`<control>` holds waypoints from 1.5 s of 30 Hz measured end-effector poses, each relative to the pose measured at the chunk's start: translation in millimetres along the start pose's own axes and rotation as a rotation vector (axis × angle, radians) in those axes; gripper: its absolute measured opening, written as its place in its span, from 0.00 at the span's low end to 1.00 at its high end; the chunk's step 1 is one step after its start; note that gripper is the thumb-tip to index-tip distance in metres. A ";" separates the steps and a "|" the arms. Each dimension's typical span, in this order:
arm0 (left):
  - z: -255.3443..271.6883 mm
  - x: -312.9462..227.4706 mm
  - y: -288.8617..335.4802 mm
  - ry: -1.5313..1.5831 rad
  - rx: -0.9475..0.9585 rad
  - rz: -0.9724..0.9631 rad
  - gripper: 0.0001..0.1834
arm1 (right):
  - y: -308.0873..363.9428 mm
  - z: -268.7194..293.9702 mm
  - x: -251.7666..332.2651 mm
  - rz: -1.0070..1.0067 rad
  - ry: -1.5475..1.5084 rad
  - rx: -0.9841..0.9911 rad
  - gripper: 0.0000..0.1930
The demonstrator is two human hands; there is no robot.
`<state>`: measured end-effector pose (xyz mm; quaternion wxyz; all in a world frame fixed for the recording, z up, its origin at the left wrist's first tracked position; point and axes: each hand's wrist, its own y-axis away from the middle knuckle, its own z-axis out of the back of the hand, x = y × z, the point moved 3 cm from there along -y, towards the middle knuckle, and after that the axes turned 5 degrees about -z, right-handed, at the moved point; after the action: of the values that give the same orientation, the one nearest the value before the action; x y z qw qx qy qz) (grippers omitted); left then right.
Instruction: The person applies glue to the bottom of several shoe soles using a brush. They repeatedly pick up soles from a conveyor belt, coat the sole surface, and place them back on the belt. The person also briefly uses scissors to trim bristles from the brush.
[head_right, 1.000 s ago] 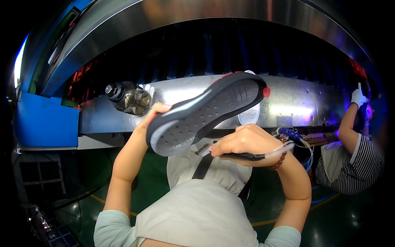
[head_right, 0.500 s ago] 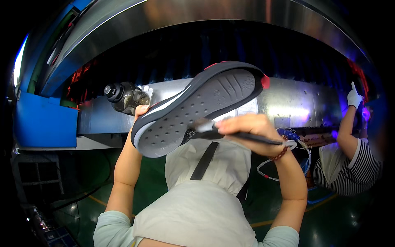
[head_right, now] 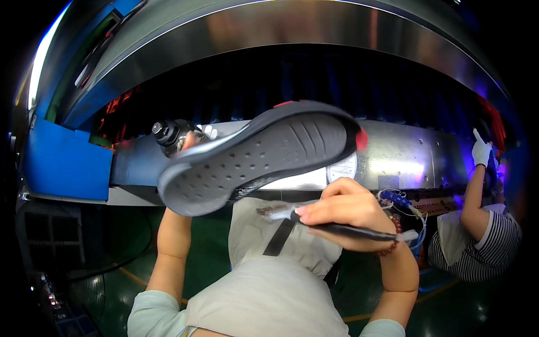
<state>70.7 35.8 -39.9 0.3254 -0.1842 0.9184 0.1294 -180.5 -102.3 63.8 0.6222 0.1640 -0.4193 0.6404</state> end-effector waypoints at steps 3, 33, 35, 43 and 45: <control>-17.2 31.9 -11.1 0.361 0.295 -0.049 0.33 | -8.1 4.8 3.3 0.016 -0.124 -0.153 0.11; -72.3 42.6 -32.5 0.131 0.022 -0.303 0.48 | -35.8 -38.3 -2.2 0.018 -0.145 -0.182 0.10; -68.7 31.7 -30.4 0.132 0.027 -0.337 0.48 | -29.0 -36.8 9.4 0.070 -0.191 -0.017 0.10; -55.6 15.7 -32.2 0.133 -0.100 -0.462 0.48 | -14.8 -37.3 -6.0 -0.017 -0.263 -0.044 0.10; -59.1 10.9 -31.1 0.143 -0.055 -0.449 0.47 | -7.4 -30.9 -11.4 -0.023 -0.374 0.005 0.10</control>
<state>43.4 -16.0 -6.0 0.2750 -0.4014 0.8712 0.0655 -162.0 -87.9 39.6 0.5404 0.2866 -0.5243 0.5924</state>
